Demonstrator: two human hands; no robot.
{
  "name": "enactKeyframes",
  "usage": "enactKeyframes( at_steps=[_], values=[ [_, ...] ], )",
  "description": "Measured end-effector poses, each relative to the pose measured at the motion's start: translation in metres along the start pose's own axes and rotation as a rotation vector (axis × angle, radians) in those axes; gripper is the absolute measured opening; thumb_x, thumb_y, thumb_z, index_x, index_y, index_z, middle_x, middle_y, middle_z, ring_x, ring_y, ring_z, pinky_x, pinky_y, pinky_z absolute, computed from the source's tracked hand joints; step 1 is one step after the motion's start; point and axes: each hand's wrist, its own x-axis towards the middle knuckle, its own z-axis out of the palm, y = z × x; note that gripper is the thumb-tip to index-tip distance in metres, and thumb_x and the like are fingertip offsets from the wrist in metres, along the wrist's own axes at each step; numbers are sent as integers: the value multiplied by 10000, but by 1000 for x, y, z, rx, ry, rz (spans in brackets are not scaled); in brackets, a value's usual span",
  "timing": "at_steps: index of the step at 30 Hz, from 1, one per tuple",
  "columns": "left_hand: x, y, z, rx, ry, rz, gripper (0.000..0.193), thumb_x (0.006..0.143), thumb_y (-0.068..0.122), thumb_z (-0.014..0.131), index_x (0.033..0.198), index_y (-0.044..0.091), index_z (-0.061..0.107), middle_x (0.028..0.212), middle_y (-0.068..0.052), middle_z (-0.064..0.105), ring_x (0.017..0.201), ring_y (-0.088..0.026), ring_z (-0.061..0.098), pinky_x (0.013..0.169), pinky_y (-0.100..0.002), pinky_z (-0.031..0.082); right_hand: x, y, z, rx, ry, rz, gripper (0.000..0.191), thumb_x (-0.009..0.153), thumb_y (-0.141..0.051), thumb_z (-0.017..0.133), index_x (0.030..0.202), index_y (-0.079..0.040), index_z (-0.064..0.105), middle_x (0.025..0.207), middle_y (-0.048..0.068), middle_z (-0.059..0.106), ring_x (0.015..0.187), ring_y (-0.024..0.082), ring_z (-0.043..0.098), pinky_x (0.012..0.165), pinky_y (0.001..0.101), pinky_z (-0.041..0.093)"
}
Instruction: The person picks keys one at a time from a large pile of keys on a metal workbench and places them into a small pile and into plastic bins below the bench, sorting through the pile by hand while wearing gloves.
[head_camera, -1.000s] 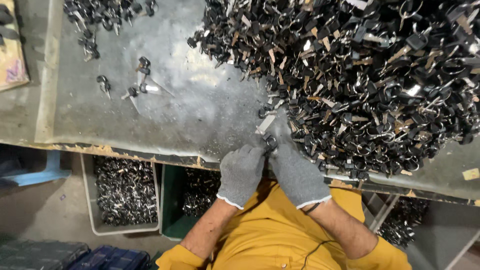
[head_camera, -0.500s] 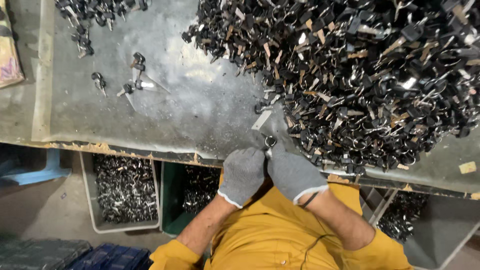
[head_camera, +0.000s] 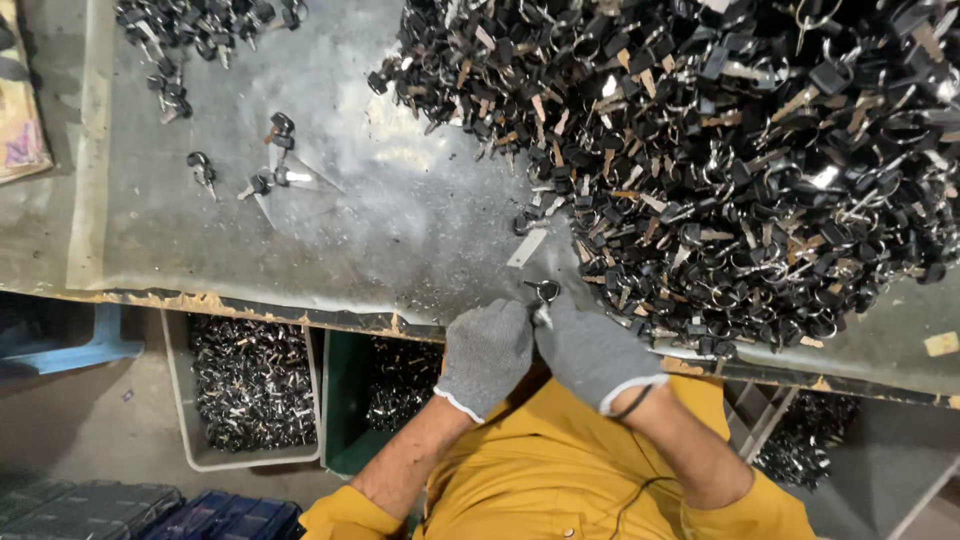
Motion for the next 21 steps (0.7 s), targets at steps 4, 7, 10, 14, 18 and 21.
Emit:
enactKeyframes(
  at_steps=[4, 7, 10, 14, 18, 21],
  values=[
    [6, -6, -28, 43, -436, -230, 358, 1006, 394, 678, 808, 96, 676, 779, -160, 669, 786, -366, 681, 719, -495, 530, -15, -2, -8, 97, 253, -174, 517, 956, -291, 596, 1327, 34, 439, 987, 217, 709, 797, 419, 724, 696, 490, 597],
    [18, -7, -37, -218, -29, -159, 150, 1032, 177, 624, 948, 64, 675, 853, -165, 675, 806, -358, 682, 735, -462, 539, -25, -13, 5, -30, 332, -229, 310, 896, -286, 599, 1088, -43, 577, 906, 219, 707, 787, 413, 728, 691, 496, 597],
    [41, -2, -24, -107, 194, 218, 286, 798, 173, 698, 1043, 25, 687, 981, -156, 727, 888, -348, 698, 801, -476, 523, -19, -16, 17, -196, 106, -88, 326, 955, -343, 591, 1136, -72, 575, 901, 206, 714, 758, 402, 721, 662, 510, 591],
    [44, -4, -16, -207, -19, 43, 120, 850, 161, 757, 933, 83, 719, 882, -115, 725, 856, -333, 701, 814, -442, 537, -8, -3, 17, -157, 237, -48, 290, 986, -294, 572, 1079, -20, 560, 871, 232, 705, 713, 375, 742, 594, 484, 601],
    [26, -15, -14, -134, 99, 72, 148, 830, 160, 751, 962, 103, 712, 897, -89, 726, 862, -309, 706, 771, -444, 512, -10, 10, 16, -1, 288, 160, 397, 980, -394, 589, 1134, -31, 543, 765, 243, 708, 708, 425, 717, 586, 528, 566],
    [13, -15, -5, -21, 155, 122, 142, 845, 115, 709, 983, 94, 684, 889, -99, 699, 852, -318, 684, 759, -464, 495, -7, 10, 20, -22, 396, -29, 370, 934, -358, 602, 1061, -14, 550, 782, 226, 700, 630, 437, 702, 502, 523, 560]
  ],
)
